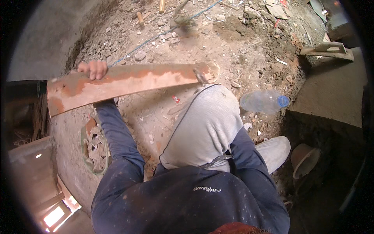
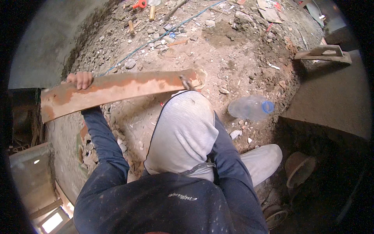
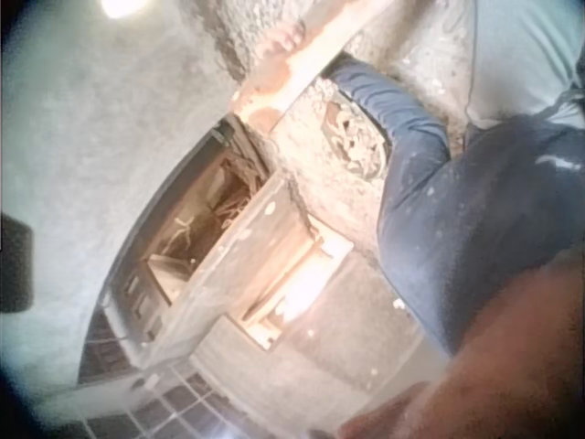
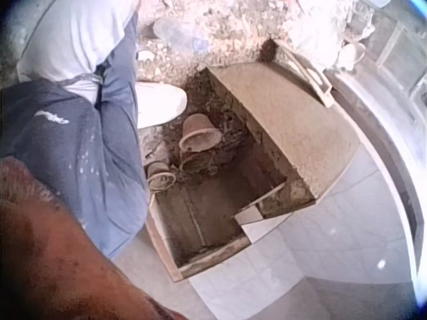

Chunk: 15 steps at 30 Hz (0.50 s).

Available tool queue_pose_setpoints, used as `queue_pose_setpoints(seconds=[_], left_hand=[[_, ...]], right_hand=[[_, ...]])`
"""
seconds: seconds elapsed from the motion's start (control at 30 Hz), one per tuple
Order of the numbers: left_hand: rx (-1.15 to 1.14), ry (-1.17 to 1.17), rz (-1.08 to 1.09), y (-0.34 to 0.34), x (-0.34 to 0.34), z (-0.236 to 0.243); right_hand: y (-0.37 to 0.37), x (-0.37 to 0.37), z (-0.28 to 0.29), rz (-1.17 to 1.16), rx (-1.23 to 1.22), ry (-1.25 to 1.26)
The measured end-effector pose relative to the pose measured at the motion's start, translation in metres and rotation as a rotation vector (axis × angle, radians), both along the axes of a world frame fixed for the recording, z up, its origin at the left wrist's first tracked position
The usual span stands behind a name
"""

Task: The person uses pliers to remove nails from a wooden plank and then applies plaster to a wall with a trowel.

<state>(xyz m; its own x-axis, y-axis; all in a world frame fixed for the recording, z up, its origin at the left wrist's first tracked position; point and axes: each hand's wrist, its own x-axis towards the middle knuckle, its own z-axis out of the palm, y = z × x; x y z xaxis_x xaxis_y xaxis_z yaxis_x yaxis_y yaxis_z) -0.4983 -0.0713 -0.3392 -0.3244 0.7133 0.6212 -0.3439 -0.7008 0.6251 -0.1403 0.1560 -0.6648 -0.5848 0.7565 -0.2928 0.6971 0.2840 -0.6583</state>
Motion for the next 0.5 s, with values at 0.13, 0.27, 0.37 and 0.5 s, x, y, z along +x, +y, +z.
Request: queue_pose_setpoints(seconds=[0.13, 0.27, 0.37, 0.5], left_hand=[[-0.046, 0.017, 0.014, -0.009, 0.001, 0.009], [0.013, 0.055, -0.037, -0.01, -0.01, 0.005], [0.0, 0.004, -0.015, -0.004, -0.01, 0.0], [-0.077, 0.013, -0.053, 0.003, -0.002, -0.006]], right_hand=[[0.011, -0.003, 0.052, -0.088, -0.237, 0.368], [0.016, -0.013, 0.101, -0.731, -0.17, 0.499], [-0.003, -0.008, 0.074, -0.526, -0.169, 0.237], [-0.016, 0.03, 0.068, -0.265, -0.222, 0.233]])
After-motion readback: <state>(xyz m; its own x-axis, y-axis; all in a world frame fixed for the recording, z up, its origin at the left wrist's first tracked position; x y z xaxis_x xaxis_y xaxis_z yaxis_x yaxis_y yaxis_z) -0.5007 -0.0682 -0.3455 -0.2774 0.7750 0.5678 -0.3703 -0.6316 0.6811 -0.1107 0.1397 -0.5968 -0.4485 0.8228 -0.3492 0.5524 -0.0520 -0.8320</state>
